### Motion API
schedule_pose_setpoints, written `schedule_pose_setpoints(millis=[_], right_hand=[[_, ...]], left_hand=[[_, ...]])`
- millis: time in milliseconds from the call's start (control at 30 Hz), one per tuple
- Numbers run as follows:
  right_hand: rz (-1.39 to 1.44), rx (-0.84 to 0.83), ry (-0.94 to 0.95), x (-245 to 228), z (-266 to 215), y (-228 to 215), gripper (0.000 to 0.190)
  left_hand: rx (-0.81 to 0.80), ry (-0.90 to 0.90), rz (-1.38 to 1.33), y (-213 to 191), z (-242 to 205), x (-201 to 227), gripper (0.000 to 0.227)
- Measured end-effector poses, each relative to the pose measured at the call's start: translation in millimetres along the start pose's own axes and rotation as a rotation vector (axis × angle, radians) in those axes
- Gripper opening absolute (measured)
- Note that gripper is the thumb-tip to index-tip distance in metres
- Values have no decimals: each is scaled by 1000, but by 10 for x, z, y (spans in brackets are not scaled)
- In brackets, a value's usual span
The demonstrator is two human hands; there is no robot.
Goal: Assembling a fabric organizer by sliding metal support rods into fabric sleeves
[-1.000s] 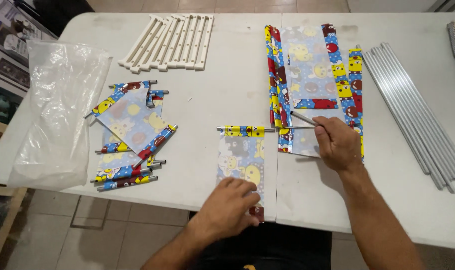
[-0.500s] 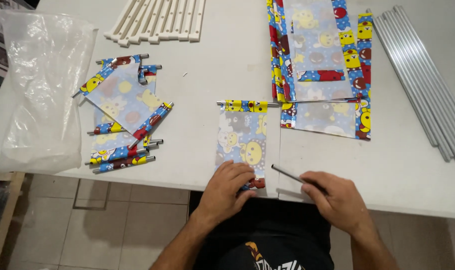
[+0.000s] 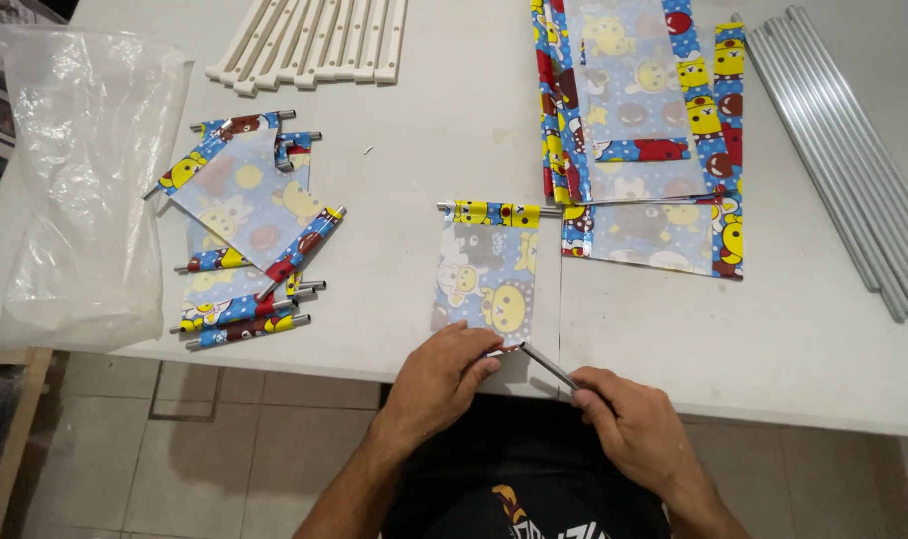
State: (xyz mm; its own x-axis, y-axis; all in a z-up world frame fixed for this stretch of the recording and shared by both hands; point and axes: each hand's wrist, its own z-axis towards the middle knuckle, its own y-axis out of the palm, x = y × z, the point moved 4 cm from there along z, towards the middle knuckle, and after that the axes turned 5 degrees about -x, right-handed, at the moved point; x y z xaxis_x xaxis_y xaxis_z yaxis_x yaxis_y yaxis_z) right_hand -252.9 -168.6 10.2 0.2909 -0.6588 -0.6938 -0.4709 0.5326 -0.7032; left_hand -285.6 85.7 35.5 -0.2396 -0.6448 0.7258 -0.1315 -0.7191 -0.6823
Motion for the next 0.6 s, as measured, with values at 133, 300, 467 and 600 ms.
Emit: schedule_pose_setpoints(millis=[133, 300, 467, 600], right_hand=[[24, -79, 124, -94, 27, -32, 29], [60, -134, 179, -64, -26, 4, 28], [84, -119, 162, -40, -59, 39, 29], [107, -89, 117, -56, -70, 45, 27]], left_hand=[[-31, -7, 29, -38, 27, 30, 30], [-45, -6, 35, -43, 36, 37, 28], [-41, 3, 30, -30, 26, 29, 28], [-52, -3, 49, -16, 20, 31, 30]])
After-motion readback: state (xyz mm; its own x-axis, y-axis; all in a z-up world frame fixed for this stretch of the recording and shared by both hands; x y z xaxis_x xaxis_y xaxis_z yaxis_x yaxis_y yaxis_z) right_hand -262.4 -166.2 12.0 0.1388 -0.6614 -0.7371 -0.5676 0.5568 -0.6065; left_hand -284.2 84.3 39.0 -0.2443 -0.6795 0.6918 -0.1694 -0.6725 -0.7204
